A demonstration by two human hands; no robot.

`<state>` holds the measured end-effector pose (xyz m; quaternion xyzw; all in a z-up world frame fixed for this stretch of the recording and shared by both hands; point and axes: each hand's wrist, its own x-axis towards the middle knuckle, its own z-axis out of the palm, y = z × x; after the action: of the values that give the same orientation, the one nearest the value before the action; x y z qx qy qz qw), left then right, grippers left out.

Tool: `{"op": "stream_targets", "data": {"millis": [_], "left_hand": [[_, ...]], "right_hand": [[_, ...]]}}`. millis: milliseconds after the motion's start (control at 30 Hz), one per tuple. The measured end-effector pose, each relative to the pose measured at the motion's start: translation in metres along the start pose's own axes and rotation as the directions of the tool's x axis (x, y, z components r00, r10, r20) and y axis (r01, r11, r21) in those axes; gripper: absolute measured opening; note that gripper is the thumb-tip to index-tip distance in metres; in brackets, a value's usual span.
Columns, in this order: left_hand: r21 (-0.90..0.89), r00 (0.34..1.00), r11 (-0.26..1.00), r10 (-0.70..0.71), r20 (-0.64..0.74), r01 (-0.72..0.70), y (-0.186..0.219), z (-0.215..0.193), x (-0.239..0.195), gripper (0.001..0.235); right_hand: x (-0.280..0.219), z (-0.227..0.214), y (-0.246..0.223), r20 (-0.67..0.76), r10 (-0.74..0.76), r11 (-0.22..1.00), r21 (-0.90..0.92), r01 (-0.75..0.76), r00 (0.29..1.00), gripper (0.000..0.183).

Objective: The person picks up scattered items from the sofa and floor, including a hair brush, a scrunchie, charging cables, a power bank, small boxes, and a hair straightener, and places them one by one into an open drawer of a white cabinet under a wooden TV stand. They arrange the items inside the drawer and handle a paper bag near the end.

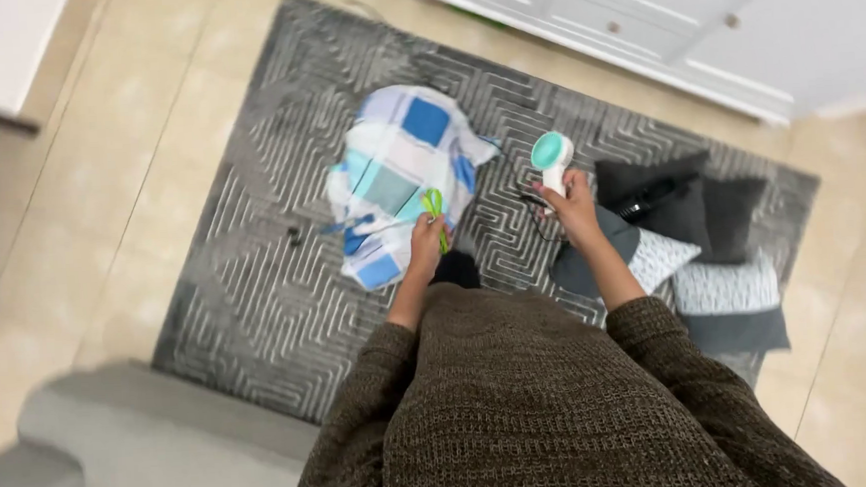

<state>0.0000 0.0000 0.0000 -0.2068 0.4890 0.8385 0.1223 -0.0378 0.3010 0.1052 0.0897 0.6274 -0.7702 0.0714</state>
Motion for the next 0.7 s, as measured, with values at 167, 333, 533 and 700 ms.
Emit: {"op": "stream_targets", "data": {"millis": [167,333,533,700], "left_hand": [[0.197,0.997,0.977,-0.079,-0.02,0.082,0.024,0.041,0.085,0.013],[0.223,0.985,0.962,-0.14,-0.1,0.16,0.075,0.074,0.173,0.015],[0.368,0.995,0.924,-0.096,-0.03,0.1,0.121,0.161,0.292,0.016],[0.478,0.975,0.877,-0.062,0.213,-0.048,0.111,0.262,0.378,0.016]], "right_hand": [[0.056,-0.068,-0.01,-0.245,-0.138,0.99,-0.024,0.136,0.96,0.04],[0.151,-0.131,-0.027,-0.525,-0.188,0.976,-0.197,0.096,0.83,0.053],[0.249,-0.163,-0.077,-0.601,-0.093,0.987,-0.159,-0.005,0.794,0.04],[0.306,-0.195,-0.091,-0.649,-0.058,0.981,-0.178,-0.078,0.759,0.04]]}}
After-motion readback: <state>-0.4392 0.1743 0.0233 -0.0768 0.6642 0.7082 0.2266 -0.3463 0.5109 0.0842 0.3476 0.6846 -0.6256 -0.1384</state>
